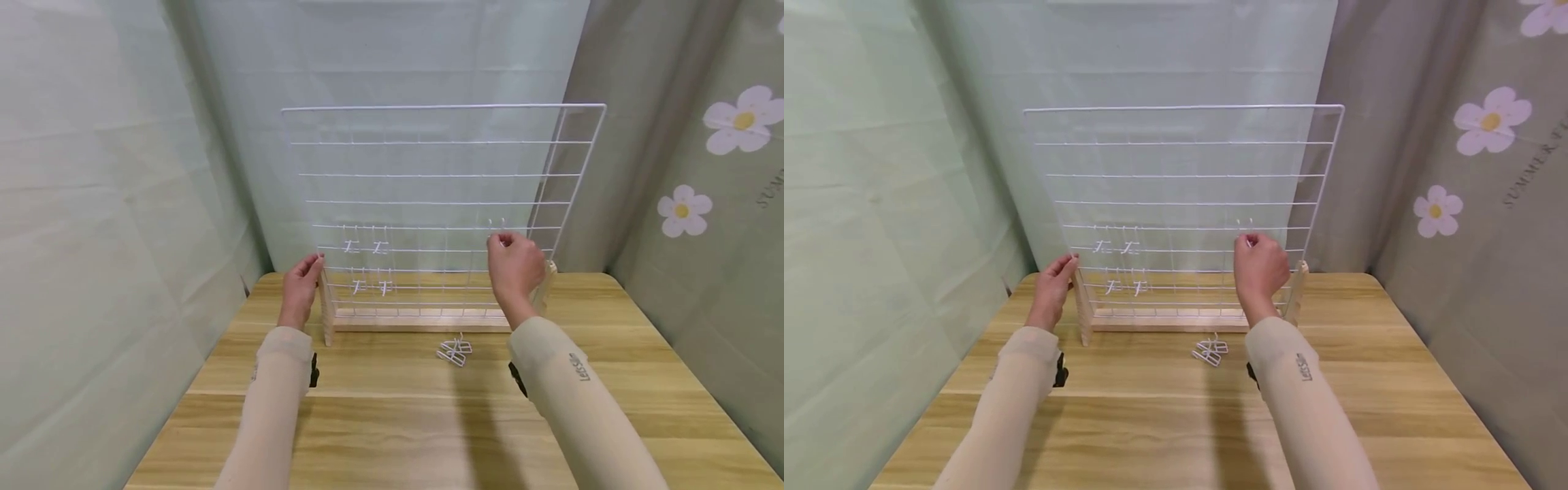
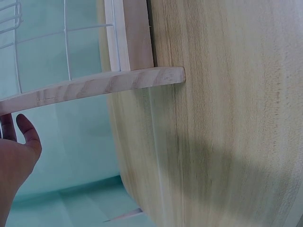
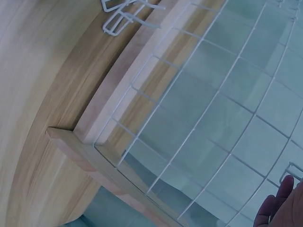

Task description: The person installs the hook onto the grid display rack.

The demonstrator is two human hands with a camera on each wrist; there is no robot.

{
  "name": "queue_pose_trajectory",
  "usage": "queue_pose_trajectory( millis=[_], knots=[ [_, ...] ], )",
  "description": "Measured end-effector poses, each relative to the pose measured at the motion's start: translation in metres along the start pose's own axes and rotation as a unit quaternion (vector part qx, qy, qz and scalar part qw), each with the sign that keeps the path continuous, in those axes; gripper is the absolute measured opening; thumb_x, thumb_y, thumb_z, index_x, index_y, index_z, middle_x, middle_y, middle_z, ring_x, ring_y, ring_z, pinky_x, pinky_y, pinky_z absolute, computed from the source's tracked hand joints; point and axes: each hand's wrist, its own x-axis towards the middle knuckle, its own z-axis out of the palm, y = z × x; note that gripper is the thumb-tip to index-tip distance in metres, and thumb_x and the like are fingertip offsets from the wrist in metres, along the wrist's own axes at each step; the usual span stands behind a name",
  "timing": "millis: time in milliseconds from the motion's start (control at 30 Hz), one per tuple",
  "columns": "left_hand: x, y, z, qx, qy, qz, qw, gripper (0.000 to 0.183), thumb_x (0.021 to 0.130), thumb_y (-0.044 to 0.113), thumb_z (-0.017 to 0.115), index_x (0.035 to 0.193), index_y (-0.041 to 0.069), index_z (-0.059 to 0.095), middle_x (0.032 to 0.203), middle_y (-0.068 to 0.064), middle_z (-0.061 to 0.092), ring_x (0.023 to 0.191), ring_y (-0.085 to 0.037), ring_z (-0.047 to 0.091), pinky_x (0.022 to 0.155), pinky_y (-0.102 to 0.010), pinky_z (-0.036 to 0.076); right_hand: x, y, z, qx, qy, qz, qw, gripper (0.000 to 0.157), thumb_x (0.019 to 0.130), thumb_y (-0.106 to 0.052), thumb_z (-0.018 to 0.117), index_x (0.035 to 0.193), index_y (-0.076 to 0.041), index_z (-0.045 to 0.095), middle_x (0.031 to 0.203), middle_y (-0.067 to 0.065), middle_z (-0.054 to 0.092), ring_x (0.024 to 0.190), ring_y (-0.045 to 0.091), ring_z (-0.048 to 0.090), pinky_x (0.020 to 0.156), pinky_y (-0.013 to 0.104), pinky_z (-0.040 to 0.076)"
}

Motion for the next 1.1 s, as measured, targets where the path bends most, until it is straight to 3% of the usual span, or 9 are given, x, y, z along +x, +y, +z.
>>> queue_pose_trajectory(
  millis=[500,900,1100],
  knots=[
    [0.001,0.0,0.002,-0.004,0.006,0.014,0.9999,0.048,0.101,0.034,0.057,0.138,0.004,0.056,0.143,-0.007,0.054,0.125,-0.018,0.049,0.108,-0.036,0.038,-0.005,0.011,0.008,-0.019,-0.019,-0.001,1.0,0.031,0.094,-0.032,0.057,0.097,-0.01,0.078,0.092,0.009,0.074,0.087,0.034,0.066,0.073,0.052,0.047],
    [0.002,-0.003,-0.002,0.002,0.006,0.01,0.9999,0.05,0.101,0.037,0.057,0.139,0.005,0.055,0.144,-0.006,0.053,0.127,-0.02,0.048,0.109,-0.036,0.038,-0.005,0.01,0.003,-0.034,-0.028,-0.019,0.999,0.028,0.089,-0.029,0.055,0.089,-0.012,0.078,0.086,0.009,0.074,0.079,0.035,0.067,0.063,0.05,0.047],
    [0.001,-0.002,0.0,-0.001,0.003,0.007,1.0,0.049,0.101,0.036,0.057,0.139,0.005,0.055,0.144,-0.007,0.053,0.126,-0.02,0.049,0.108,-0.036,0.039,-0.013,0.021,0.005,-0.034,-0.062,-0.02,0.997,0.028,0.09,-0.026,0.056,0.086,-0.008,0.076,0.083,0.011,0.073,0.075,0.032,0.065,0.059,0.043,0.042]
  ],
)
